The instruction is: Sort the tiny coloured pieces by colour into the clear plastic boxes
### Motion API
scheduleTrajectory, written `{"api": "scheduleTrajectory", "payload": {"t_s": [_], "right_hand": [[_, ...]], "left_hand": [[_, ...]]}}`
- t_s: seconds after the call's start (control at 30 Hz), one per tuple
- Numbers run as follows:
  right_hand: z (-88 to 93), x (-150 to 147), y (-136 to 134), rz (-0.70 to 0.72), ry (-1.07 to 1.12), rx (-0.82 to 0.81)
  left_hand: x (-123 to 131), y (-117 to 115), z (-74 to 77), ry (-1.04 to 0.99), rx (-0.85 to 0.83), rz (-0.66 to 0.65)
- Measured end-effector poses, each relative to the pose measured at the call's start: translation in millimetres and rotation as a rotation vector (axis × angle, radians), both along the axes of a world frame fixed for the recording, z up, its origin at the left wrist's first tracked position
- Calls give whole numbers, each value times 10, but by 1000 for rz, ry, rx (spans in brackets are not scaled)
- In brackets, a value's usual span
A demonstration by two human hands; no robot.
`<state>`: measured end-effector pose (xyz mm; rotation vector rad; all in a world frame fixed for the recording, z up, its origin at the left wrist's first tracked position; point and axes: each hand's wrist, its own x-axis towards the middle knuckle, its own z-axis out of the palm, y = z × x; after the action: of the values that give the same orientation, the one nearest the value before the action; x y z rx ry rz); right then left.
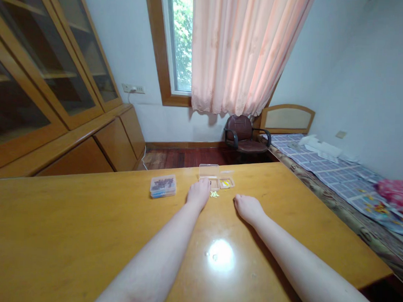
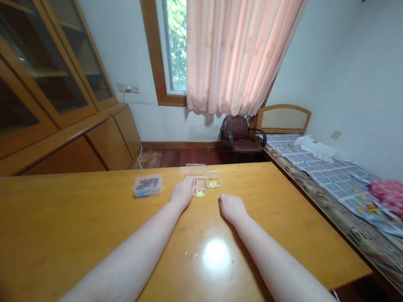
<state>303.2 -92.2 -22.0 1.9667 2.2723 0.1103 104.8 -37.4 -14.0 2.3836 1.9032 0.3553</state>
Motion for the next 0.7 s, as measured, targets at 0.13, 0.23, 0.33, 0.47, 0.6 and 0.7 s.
{"api": "scheduleTrajectory", "payload": {"t_s": [0.13,0.23,0.33,0.47,0.6,0.7], "right_hand": [[52,18,2,-5,4,13],[154,4,94,-42,18,56],[266,-70,282,-91,47,118],[333,-192,533,-79,88,158],[272,-219,591,-65,104,170],[170,-217,514,-37,93,214]], "left_hand": [[-25,-8,18,-24,11,38],[-15,-94,34,3,3,4],[13,-194,30,58,-41,-17],[39,-251,21,93,-57,-37],[44,-238,37,106,-66,-43],[59,-232,33,117,-87,-5]]}}
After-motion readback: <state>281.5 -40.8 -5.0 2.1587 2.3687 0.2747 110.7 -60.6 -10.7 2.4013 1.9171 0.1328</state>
